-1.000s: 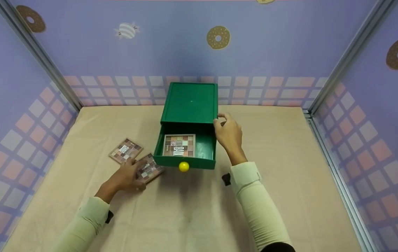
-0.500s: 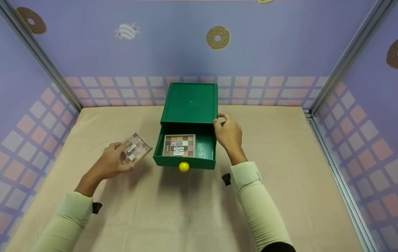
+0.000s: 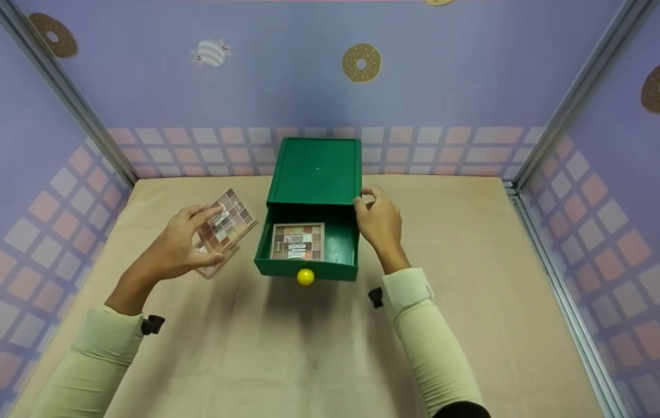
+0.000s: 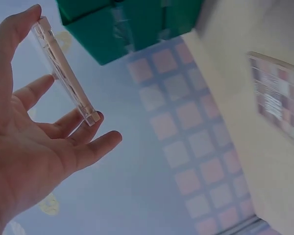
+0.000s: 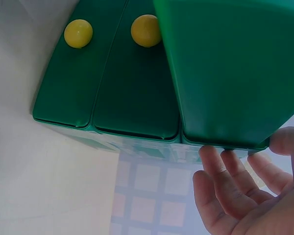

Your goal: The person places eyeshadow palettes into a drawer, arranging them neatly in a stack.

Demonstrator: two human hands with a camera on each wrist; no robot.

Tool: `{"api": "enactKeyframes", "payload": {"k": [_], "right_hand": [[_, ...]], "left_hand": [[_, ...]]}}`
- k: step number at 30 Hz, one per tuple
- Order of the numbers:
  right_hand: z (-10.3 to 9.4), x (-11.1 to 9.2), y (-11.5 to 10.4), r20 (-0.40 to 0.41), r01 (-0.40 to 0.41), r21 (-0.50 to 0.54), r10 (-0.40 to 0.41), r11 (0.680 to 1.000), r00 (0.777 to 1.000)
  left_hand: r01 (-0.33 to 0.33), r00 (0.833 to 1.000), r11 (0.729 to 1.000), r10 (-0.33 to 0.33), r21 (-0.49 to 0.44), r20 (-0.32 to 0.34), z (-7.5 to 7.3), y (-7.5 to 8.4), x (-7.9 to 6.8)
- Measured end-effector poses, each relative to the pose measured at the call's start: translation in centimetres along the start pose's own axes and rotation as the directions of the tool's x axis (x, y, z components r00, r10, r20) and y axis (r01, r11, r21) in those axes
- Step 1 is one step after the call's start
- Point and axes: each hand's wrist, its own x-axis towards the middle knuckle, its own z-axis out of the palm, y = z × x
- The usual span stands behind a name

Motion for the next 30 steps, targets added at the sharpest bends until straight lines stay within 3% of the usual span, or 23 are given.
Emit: {"api": "enactKeyframes", "payload": {"k": [7,16,30], "right_hand": [[0.0,0.1,0.0,-0.003,-0.006,-0.001,0.006,1.000,1.000],[0.0,0.2,0.0,-0.006,-0.013,-0.003,0.013,1.000,1.000],[0.1,0.2,0.0,-0.018,-0.008,-0.020,0.008,1.000,1.000]], "left_hand": [[-0.073,0.995,0.997,0.072,0.018,0.067,-0.1,3.4,1.2],[-0.169,0.976,0.981,0.154,0.090,0.157,1.0,6.3,3.0],[-0.199,0.934,0.977,0.165,0.080,0.318,2.0,7.7,5.2]]}}
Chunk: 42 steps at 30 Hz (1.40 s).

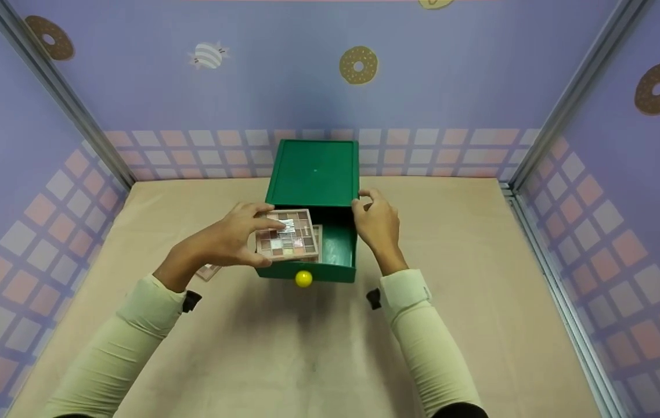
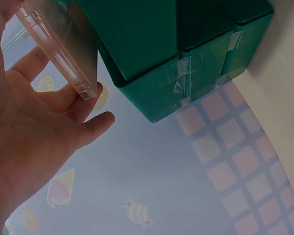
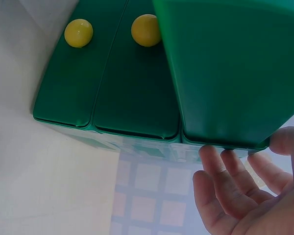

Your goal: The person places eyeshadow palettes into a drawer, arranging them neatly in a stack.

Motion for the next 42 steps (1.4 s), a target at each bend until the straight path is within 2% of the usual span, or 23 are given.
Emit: {"api": "enactKeyframes", "payload": {"k": [14,22,26,33,37,42], "right_hand": [[0.3,-0.3,0.1,0.012,-0.003,0.010,0.003,1.000,1.000],[0.2,-0.4,0.0,0.015,-0.005,0.014,0.005,1.000,1.000],[0.2,-0.3,0.0,0.025,-0.015,0.023,0.015,1.000,1.000],[0.1,-0.2,0.1,0.020,-0.017,0.012,0.017,1.000,1.000],[0.0,-0.2,0.0,0.016,-0.007,0.010,0.007,1.000,1.000],[-0.1,-0.1,0.0,0.012,-0.002,0.010,0.002,1.000,1.000]], "left_hand": [[0.003,0.992,1.000,-0.005,0.022,0.129,0.1,0.0,1.2],[-0.028,0.989,0.999,0.031,-0.019,0.142,0.1,0.0,1.1],[-0.032,0.992,0.998,0.038,-0.050,0.119,0.0,-0.2,1.1],[-0.041,0.999,0.998,0.041,-0.057,0.006,-0.2,-1.5,0.4],[-0.018,0.999,0.996,0.015,-0.086,-0.039,-0.4,-2.9,-0.4],[0.048,0.992,0.992,-0.061,-0.114,-0.113,-0.4,-5.3,-1.7]]}}
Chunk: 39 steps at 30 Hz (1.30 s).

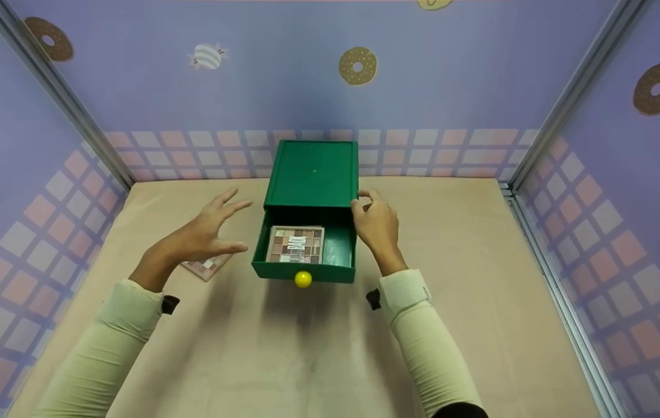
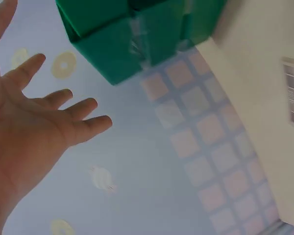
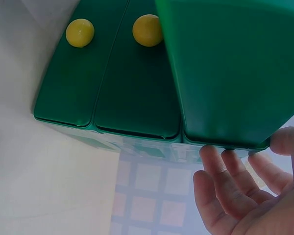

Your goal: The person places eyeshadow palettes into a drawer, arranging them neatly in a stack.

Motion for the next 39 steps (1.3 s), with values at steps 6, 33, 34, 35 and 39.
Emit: {"api": "enactKeyframes", "payload": {"k": [6,33,34,35,39], "right_hand": [[0.0,0.0,0.0,-0.004,0.007,0.006,-0.007,1.000,1.000],[0.2,0.0,0.1,-0.011,-0.009,0.004,0.009,1.000,1.000],[0.2,0.0,0.1,-0.011,-0.009,0.005,0.009,1.000,1.000],[0.2,0.0,0.1,-0.011,-0.009,0.005,0.009,1.000,1.000],[0.2,0.0,0.1,-0.006,-0.015,0.004,0.015,1.000,1.000]], "left_hand": [[0.131,0.985,0.991,-0.127,0.030,-0.116,0.2,-3.5,-1.3],[0.577,0.817,0.815,-0.576,0.054,-0.034,7.9,-14.9,-3.3],[0.579,0.815,0.814,-0.578,0.052,-0.036,8.1,-15.1,-3.4],[0.578,0.816,0.814,-0.577,0.049,-0.042,8.3,-15.2,-3.5],[0.561,0.828,0.828,-0.560,0.019,-0.040,8.7,-15.7,-3.7]]}}
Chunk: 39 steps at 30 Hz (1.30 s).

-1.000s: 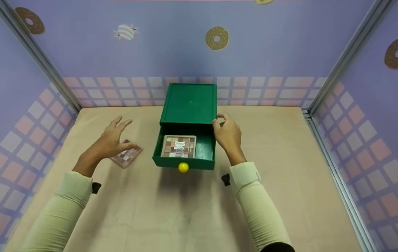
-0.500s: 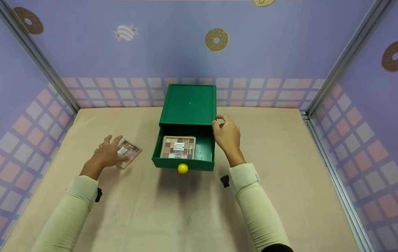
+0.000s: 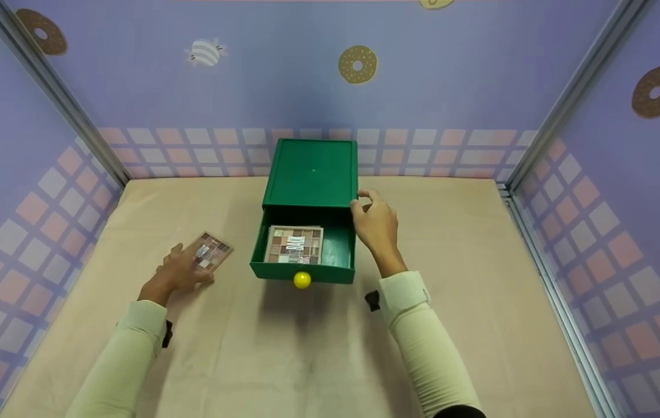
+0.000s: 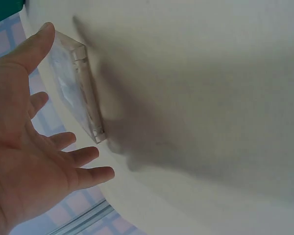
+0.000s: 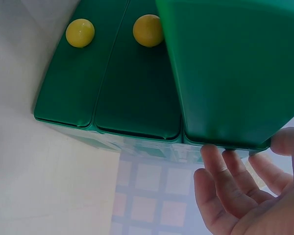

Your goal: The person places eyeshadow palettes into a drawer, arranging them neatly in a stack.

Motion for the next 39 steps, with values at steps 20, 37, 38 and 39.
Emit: {"api": "enactKeyframes", "payload": {"k": [20,37,38,39], "right_hand": [[0.0,-0.1,0.0,-0.006,0.002,0.012,-0.002,1.000,1.000],[0.1,-0.1,0.1,-0.015,0.024,0.004,-0.024,1.000,1.000],[0.1,-0.1,0.1,-0.016,0.025,0.004,-0.025,1.000,1.000],[0.1,-0.1,0.1,-0.018,0.026,0.003,-0.026,1.000,1.000]], "left_hand": [[-0.043,0.999,0.999,0.043,0.020,-0.003,0.4,-0.8,0.2],[-0.104,0.983,0.995,0.103,0.002,-0.154,1.4,-1.9,-0.1],[-0.106,0.982,0.994,0.103,-0.012,-0.158,1.3,-1.9,-0.2],[-0.108,0.982,0.994,0.102,-0.029,-0.160,1.2,-1.8,-0.3]]}}
